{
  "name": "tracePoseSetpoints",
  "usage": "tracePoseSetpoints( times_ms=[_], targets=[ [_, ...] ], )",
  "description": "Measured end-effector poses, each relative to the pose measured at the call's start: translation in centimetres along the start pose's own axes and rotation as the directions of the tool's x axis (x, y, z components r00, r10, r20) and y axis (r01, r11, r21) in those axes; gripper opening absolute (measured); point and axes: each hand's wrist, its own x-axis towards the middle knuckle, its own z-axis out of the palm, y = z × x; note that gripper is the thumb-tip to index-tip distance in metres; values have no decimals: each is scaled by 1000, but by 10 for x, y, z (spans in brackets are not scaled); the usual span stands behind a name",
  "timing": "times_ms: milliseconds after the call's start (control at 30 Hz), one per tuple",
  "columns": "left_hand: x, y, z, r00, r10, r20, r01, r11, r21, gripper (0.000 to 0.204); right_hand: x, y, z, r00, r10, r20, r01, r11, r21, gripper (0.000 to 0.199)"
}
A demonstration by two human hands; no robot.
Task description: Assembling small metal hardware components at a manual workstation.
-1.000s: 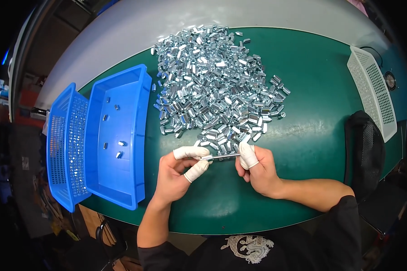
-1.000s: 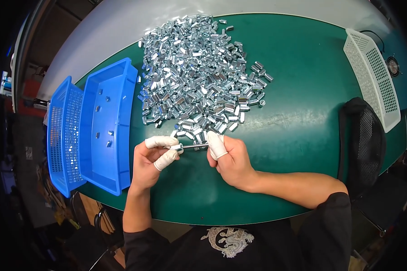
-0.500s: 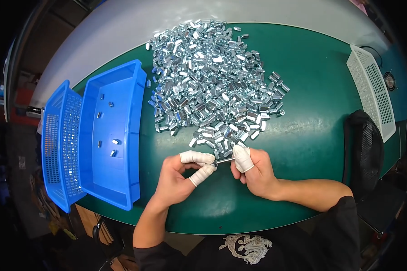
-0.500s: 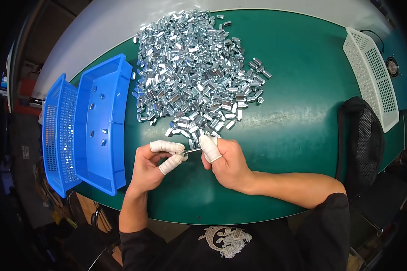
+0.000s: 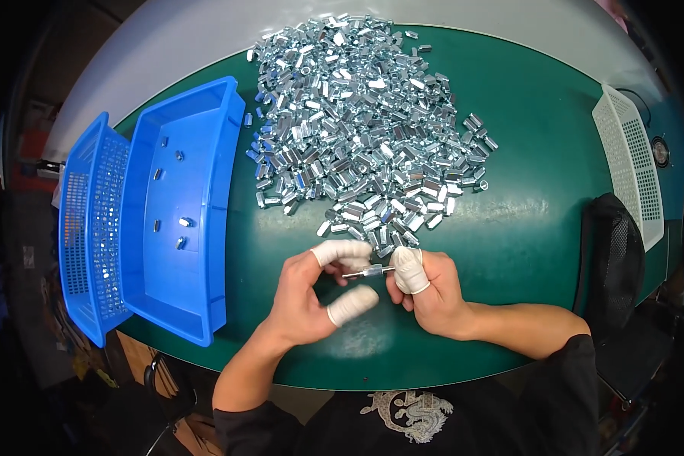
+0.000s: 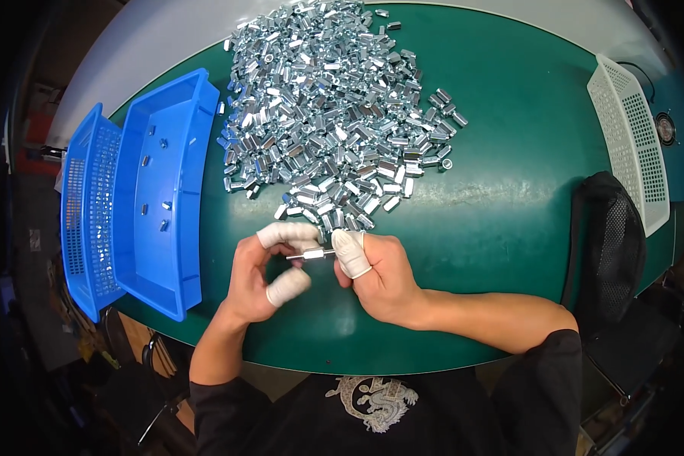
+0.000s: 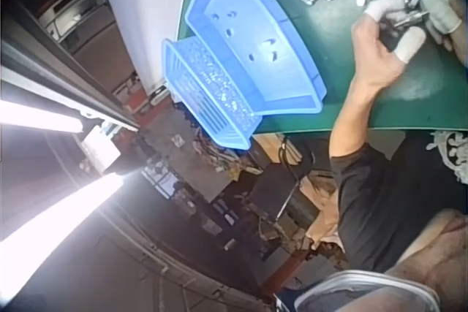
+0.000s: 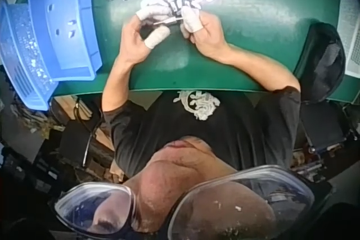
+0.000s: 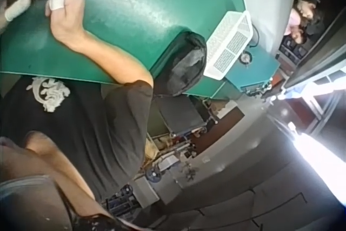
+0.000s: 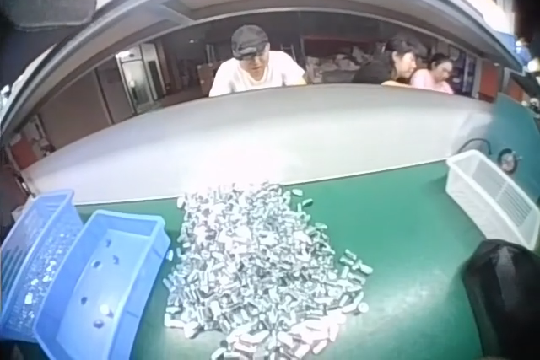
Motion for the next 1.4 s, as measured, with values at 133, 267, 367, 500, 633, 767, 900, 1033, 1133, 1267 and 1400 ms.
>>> tracePoseSetpoints(
  times_ms=[133,267,367,500,633,767,900,1033,1133,1267,1400],
  targets=[
    [-3,-2,6,974,-206,100,211,976,-45,19,0,1,4,999,-42,3,42,998,-45,43],
    [-4,-4,11,1000,-17,4,17,1000,4,10,-4,2,3,999,-47,6,47,996,-81,41],
    [-3,4,4,987,160,-28,-151,966,211,17,-5,0,4,1000,18,12,-17,999,-44,42],
    [-5,14,-12,967,251,-40,-230,931,284,18,-7,-4,2,996,90,8,-90,994,54,46],
    [-7,24,-20,946,309,-101,-236,866,440,21,-6,-6,6,999,36,27,-38,997,65,42],
    [-13,30,-36,963,228,-144,-174,933,315,19,-9,-4,7,991,106,-80,-92,983,159,38],
    [-15,32,-64,616,255,-745,61,928,368,22,-6,-1,2,993,57,-104,-42,989,144,37],
    [-13,34,-49,554,445,-704,65,820,569,37,-7,4,4,999,32,18,-32,999,42,38],
    [-5,21,-19,861,275,-428,139,681,719,36,-7,4,4,997,45,-65,-38,994,107,37],
    [2,-14,-5,929,166,-330,152,642,752,36,-8,6,3,998,44,-48,-38,992,121,35],
    [9,-29,-2,926,245,-286,40,690,722,31,-9,8,-1,998,60,-19,-58,995,79,32]
  ],
)
